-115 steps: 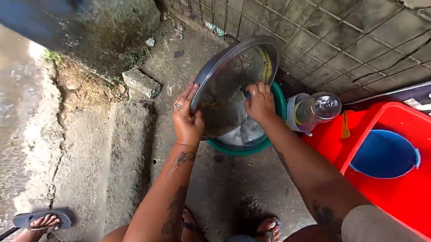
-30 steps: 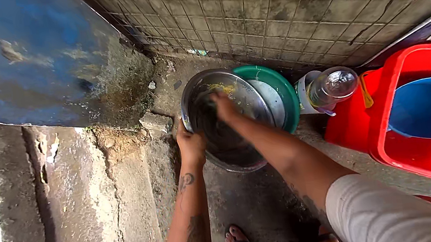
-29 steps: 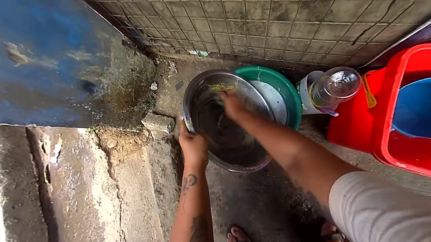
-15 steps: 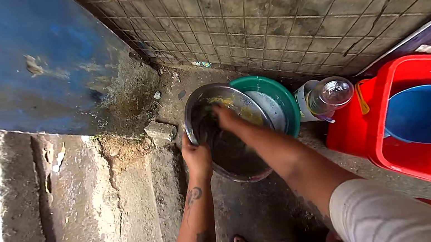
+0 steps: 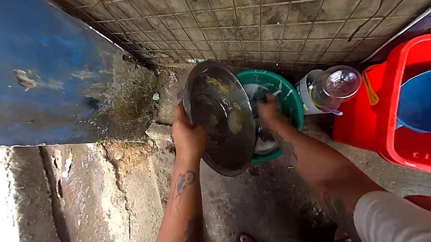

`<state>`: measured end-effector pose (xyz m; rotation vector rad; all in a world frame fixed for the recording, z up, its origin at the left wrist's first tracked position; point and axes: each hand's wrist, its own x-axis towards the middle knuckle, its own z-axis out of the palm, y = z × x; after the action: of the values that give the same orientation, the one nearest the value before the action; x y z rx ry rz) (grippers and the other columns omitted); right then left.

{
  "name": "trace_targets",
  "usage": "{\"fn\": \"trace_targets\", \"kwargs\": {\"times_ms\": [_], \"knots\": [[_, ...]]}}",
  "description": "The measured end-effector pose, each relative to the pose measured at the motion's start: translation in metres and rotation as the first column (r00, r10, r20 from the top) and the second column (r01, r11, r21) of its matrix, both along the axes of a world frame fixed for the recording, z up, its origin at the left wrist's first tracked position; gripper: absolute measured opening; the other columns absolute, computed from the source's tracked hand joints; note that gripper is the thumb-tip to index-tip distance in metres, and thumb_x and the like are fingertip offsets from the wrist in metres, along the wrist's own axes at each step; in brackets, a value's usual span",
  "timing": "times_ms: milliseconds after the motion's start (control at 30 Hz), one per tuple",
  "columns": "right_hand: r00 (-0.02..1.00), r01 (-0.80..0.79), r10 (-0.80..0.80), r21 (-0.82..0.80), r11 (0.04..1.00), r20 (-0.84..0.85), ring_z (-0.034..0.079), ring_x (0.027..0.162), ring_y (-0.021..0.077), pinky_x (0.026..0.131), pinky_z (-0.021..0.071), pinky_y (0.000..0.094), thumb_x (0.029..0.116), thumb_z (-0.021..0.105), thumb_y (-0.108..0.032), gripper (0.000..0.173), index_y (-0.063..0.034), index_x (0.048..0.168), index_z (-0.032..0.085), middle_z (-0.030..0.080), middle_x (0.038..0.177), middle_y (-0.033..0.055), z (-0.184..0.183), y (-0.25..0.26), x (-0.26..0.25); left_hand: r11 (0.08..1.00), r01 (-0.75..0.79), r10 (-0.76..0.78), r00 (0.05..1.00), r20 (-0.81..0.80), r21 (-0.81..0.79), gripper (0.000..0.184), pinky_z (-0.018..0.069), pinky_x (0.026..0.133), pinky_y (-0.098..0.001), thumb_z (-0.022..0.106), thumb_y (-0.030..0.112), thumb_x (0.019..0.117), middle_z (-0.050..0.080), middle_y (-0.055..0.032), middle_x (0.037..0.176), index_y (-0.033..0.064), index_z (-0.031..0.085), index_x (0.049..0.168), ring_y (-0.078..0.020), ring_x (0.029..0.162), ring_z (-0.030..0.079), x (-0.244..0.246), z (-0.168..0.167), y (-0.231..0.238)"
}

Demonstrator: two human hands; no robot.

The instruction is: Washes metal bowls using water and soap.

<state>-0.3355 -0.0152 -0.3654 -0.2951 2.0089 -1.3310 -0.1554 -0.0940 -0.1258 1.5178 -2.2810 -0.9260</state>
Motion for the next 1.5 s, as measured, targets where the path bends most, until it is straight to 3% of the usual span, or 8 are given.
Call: {"fn": "trace_targets", "kwargs": {"times_ms": [300,400,600,833,1000,1133,1267,1500], "knots": [[0.956,-0.205,0.023,-0.611,0.765,-0.291,0.063,0.116,0.0262,0.102,0.0525,0.0377,0.0982,0.063,-0.012,0.046,0.0095,0.136,0.049,0.061,0.127,0.0251,0.107,-0.066,0.116,0.957,-0.114,0.194,0.937,-0.292,0.267,0.036,0.0559,0.07,-0.0364,0.046,0.03,0.1104,0.065,-0.0088,0.094,0.0102,0.053,0.14,-0.0156,0.077,0.064,-0.018,-0.026,0.01],[0.884,-0.308,0.202,-0.198,0.931,-0.422,0.039,0.145,0.0441,0.121,0.0302,0.0451,0.1017,0.054,-0.007,0.048,0.0192,0.14,0.045,0.04,0.152,0.0379,0.131,-0.094,0.069,0.991,-0.068,0.084,0.985,-0.149,0.112,0.06,0.0576,0.082,-0.0486,0.062,-0.007,0.0863,0.069,-0.0169,0.109,0.0062,0.049,0.143,-0.0254,0.096,0.07,-0.026,-0.012,0.022],[0.445,-0.341,0.521,0.4,0.851,-0.729,0.046,0.133,0.0568,0.102,0.0414,0.0697,0.0923,0.063,0.001,0.041,0.0014,0.133,0.061,0.046,0.146,0.0364,0.022,-0.067,-0.008,0.99,0.067,-0.08,0.992,-0.098,-0.122,0.076,0.0517,0.101,-0.0534,0.066,-0.011,0.0822,0.06,-0.0214,0.14,0.0007,0.042,0.153,-0.0346,0.126,0.062,-0.033,-0.008,0.038],[0.39,-0.762,0.897,0.474,0.441,-0.208,0.052,0.134,0.044,0.107,0.0444,0.0619,0.0998,0.061,-0.015,0.039,-0.003,0.136,0.06,0.055,0.144,0.0238,0.049,0.001,0.027,0.942,0.114,-0.188,0.958,-0.215,-0.317,0.067,0.0437,0.114,-0.0504,0.061,-0.013,0.0806,0.055,-0.0171,0.15,-0.0055,0.049,0.146,-0.0323,0.138,0.054,-0.019,-0.03,0.037],[0.668,-0.37,0.622,0.542,0.754,-0.409,0.048,0.134,0.0518,0.104,0.0434,0.0685,0.0894,0.068,0.0,0.049,0.005,0.136,0.056,0.051,0.144,0.0316,0.03,0.02,-0.016,0.941,0.161,-0.185,0.981,-0.056,-0.298,0.075,0.0478,0.108,-0.0579,0.061,-0.014,0.0833,0.052,-0.0161,0.153,0.0019,0.042,0.154,-0.0382,0.14,0.051,-0.017,-0.006,0.033],[0.692,-0.411,0.703,0.71,0.572,-0.167,0.022,0.151,0.0512,0.117,0.0291,0.0659,0.094,0.063,-0.002,0.067,-0.0038,0.156,0.039,0.02,0.165,0.0308,0.032,0.022,-0.005,0.98,0.085,-0.07,0.994,0.086,-0.178,0.073,0.0537,0.088,-0.0655,0.066,-0.007,0.0835,0.065,-0.0259,0.127,0.0056,0.042,0.151,-0.0431,0.111,0.067,-0.014,0.018,0.017],[0.997,-0.069,0.065,0.114,0.991,0.035,0.055,0.129,0.0402,0.106,0.0469,0.0552,0.1015,0.057,-0.006,0.044,0.006,0.143,0.048,0.053,0.142,0.0295,0.026,0.016,-0.005,0.993,-0.082,0.082,0.997,0.009,0.089,0.071,0.0565,0.081,-0.0602,0.069,-0.006,0.0836,0.067,-0.0227,0.121,0.0104,0.045,0.148,-0.0369,0.103,0.069,0.011,0.01,-0.004],[0.801,-0.471,0.043,-0.585,0.661,-0.596,0.051,0.136,0.0433,0.112,0.0447,0.052,0.0833,0.062,0.008,0.055,0.0166,0.135,0.048,0.051,0.142,0.0345,0.083,-0.03,0.101,0.894,-0.212,0.28,0.952,-0.123,0.395,0.065,0.0573,0.079,-0.0421,0.066,-0.014,0.0822,0.066,-0.0183,0.115,0.0038,0.047,0.142,-0.0239,0.094,0.067,0.008,-0.012,0.0]]}}
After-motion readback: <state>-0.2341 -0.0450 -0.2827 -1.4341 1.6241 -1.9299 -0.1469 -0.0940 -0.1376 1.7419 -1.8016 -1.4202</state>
